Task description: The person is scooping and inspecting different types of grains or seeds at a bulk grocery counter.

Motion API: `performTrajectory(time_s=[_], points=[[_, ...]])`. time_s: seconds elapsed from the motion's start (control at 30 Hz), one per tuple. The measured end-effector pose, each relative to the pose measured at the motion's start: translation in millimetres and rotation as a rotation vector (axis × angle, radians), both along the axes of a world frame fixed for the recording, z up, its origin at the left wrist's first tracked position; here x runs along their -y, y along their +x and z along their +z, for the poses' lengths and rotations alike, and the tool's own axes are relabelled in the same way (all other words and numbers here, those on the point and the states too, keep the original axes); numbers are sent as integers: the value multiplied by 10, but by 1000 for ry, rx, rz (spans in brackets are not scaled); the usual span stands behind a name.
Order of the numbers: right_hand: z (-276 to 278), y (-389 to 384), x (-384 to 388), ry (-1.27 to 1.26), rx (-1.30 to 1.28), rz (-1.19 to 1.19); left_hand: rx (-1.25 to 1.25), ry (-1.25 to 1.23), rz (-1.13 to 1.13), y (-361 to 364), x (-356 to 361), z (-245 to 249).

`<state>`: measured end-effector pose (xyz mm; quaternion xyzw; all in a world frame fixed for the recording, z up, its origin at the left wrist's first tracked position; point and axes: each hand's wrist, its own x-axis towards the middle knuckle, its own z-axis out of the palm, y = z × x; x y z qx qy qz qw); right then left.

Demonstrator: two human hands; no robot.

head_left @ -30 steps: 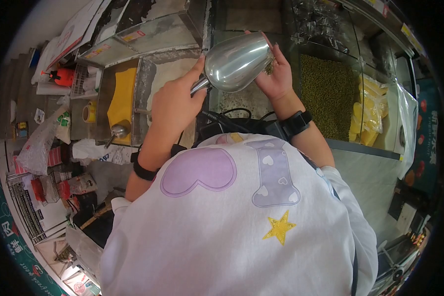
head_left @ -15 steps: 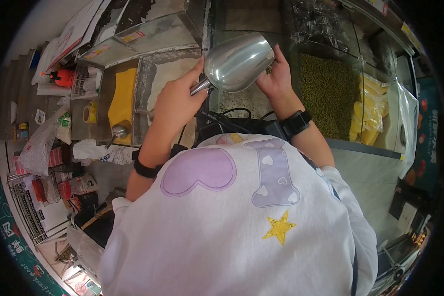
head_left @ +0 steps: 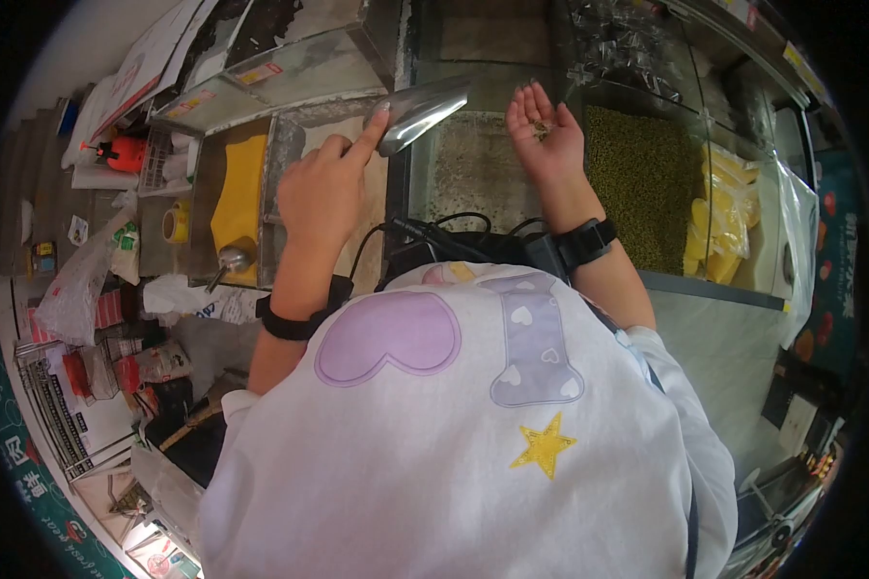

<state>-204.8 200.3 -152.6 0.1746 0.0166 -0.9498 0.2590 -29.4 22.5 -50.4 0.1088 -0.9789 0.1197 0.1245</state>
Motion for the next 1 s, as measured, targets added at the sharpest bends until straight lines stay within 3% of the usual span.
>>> performTrajectory(time_s=[0.07,0.2,0.4,0.5,0.57,0.7,0.77,0.87,1.0], points=[[-39,-11,33,267,185,45,17,48,32,13,24,-18],[-159,-11,32,273,246,99,95,114,93,58,-3,10],[-26,45,12,125,30,112,-15,460,127,146,77,-98],[-130,-18,-12,-93,-22,21,-40,658,205,161,84,-77],[-332,-140,19,-877,-589,326,-130,834,205,171,102,-89],[-173,-95,-31,-856,-458,350,-149,844,184,183,136,-99],[20,-2,-48,-588,-314,183,-151,862,179,185,131,-79],[149,36,-14,-420,-408,126,-172,879,149,192,119,-58],[101,22,-27,-421,-422,156,-121,811,124,208,90,21]])
